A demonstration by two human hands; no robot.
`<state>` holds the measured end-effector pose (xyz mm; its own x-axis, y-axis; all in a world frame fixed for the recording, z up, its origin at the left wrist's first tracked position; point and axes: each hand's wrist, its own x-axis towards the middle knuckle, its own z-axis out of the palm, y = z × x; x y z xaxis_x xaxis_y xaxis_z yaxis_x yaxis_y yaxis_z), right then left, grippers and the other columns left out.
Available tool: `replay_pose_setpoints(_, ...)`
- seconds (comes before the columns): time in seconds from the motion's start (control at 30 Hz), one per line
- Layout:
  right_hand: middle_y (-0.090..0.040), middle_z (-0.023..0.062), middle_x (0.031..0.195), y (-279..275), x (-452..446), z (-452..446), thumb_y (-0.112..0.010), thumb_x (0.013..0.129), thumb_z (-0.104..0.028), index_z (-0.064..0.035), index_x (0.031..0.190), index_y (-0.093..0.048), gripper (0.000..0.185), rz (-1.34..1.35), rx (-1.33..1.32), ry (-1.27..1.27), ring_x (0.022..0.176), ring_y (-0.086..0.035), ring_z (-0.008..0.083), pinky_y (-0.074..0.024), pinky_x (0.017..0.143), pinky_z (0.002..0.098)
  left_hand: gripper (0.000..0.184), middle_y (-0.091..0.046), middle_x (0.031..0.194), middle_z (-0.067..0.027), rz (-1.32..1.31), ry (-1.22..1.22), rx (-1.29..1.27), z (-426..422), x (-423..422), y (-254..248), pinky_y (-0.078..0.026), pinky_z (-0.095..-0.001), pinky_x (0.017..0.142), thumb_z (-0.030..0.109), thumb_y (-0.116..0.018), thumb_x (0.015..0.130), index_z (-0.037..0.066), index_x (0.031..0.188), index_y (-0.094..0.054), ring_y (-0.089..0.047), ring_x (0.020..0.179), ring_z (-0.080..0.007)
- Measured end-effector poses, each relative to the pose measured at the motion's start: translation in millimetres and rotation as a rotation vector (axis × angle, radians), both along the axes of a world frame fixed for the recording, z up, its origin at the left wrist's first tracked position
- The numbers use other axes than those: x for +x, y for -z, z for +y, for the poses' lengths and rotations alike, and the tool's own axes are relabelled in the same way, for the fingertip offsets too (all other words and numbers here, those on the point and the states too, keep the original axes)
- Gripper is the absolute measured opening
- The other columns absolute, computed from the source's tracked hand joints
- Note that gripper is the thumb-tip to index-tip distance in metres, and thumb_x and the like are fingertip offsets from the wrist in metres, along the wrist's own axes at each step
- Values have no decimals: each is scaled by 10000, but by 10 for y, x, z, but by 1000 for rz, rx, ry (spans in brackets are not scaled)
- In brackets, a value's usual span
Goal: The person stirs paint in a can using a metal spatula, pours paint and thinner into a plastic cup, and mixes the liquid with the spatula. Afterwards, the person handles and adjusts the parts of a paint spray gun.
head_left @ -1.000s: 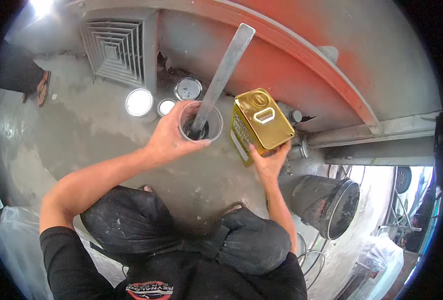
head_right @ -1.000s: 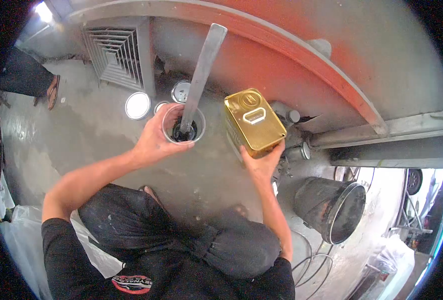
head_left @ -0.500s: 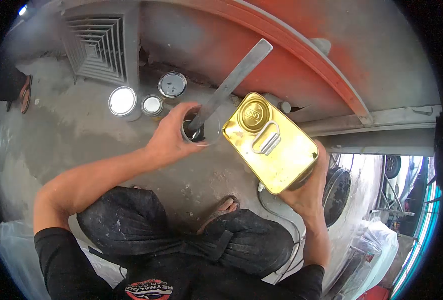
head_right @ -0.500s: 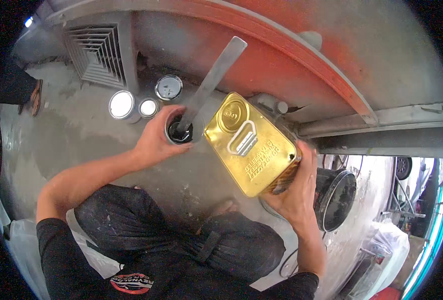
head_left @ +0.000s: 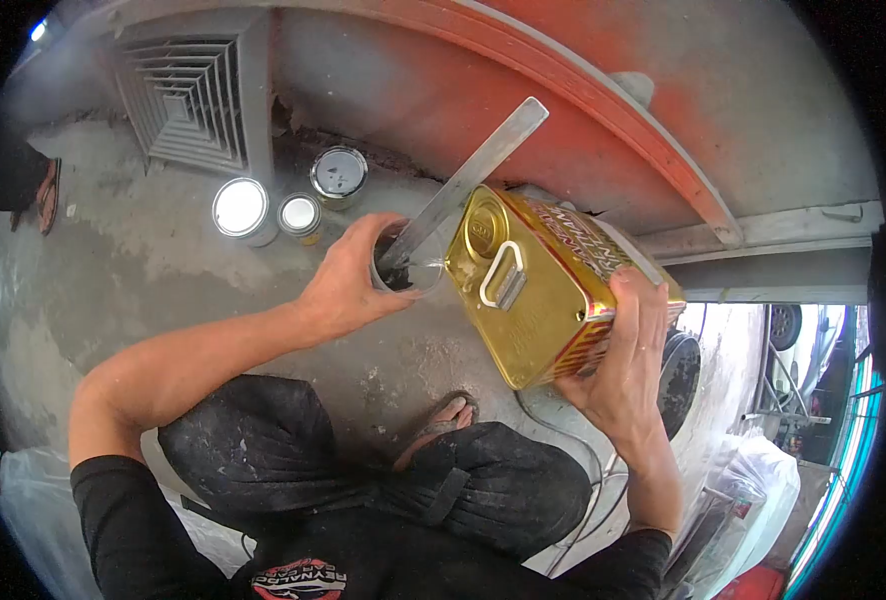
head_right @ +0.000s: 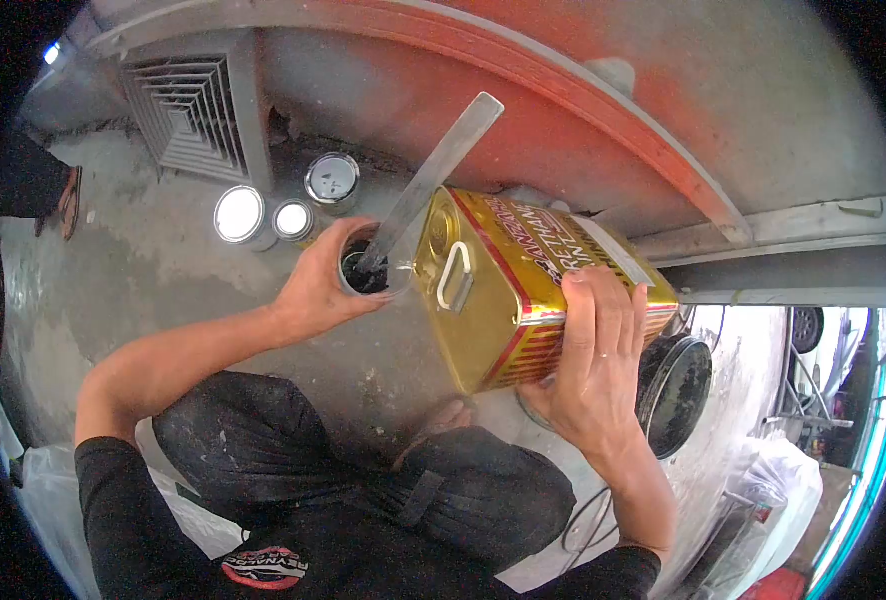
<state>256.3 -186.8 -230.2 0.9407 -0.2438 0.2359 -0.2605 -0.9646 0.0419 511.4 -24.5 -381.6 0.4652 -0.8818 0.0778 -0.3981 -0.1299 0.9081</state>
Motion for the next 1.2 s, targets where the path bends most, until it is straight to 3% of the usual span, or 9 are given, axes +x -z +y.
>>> replay_pose_setpoints(0.27, -469, 277, 1412, -49, -32, -10, -950, 604, -260, 11, 1516, -284, 1162, 46, -75, 11, 1339, -468, 472, -243, 1196, 675, 841, -604, 1313, -212, -25, 12, -11, -8, 14, 62, -470, -429, 1095, 200, -900, 707, -15, 1399, -473, -600, 1264, -340)
replay_pose_setpoints(0.37, -447, 262, 1428, -30, -68, -22, -917, 594, -264, 18, 1493, -341, 1105, 19, -57, -13, 1347, -459, 462, -244, 1166, 699, 837, -603, 1312, -217, -26, 14, -26, -4, 13, 66, -471, -430, 1093, 203, -898, 706, -19, 1395, -476, -601, 1262, -344)
replay_pose_setpoints(0.57, -449, 270, 1422, -19, -98, -9, -930, 607, -285, 22, 1496, -316, 1123, 26, -54, -5, 1340, -462, 467, -251, 1152, 712, 840, -610, 1297, -221, -29, 9, -10, 2, 17, 76, -475, -430, 1087, 207, -899, 703, -19, 1394, -479, -606, 1256, -346)
replay_pose_setpoints(0.67, -463, 274, 1397, 42, -98, -45, -946, 589, -278, 29, 1492, -305, 1148, -14, -1, 25, 1298, -485, 475, -316, 1146, 647, 838, -610, 1309, -215, -16, 11, 4, -6, 23, 98, -473, -424, 1096, 215, -904, 709, -22, 1392, -480, -609, 1259, -334)
replay_pose_setpoints(0.73, -472, 274, 1376, 138, -100, -94, -951, 587, -277, 39, 1488, -301, 1155, -83, 171, 112, 1268, -498, 479, -356, 1136, 584, 845, -609, 1319, -210, 12, 8, -8, -10, 33, 97, -469, -415, 1105, 210, -909, 714, -27, 1396, -472, -607, 1266, -312)
replay_pose_setpoints(0.8, -487, 253, 1359, 378, -131, -186, -944, 615, -246, 59, 1483, -289, 1130, -192, 346, 200, 1255, -521, 426, -400, 1117, 473, 852, -607, 1329, -205, 58, -6, -18, -22, 43, 88, -462, -406, 1115, 198, -915, 719, -31, 1402, -461, -602, 1276, -289)
replay_pose_setpoints(0.97, -484, 186, 1416, 1154, 38, -379, -911, 695, -207, 15, 1513, -303, 1043, -446, 775, 240, 1293, -539, 282, -440, 1104, 429, 866, -583, 1371, -189, 143, -62, -57, 24, 135, 133, -428, -394, 1152, 120, -914, 729, -34, 1428, -427, -564, 1320, -251)
replay_pose_setpoints(1.03, -493, 210, 1373, 1495, 217, -425, -924, 670, -243, 60, 1486, -291, 1077, -525, 905, 322, 1303, -507, 305, -416, 1102, 423, 858, -568, 1395, -177, 178, -62, -86, 55, 165, 163, -411, -398, 1167, 87, -905, 734, -32, 1433, -423, -547, 1340, -250)
replay_pose_setpoints(1.2, -477, 227, 1381, 2247, 777, -599, -943, 657, -270, 61, 1491, -273, 1119, -610, 869, 245, 1301, -500, 323, -410, 1112, 431, 851, -550, 1421, -160, 204, 1, -115, 69, 198, 115, -394, -400, 1181, 54, -894, 741, -16, 1443, -418, -527, 1363, -249)
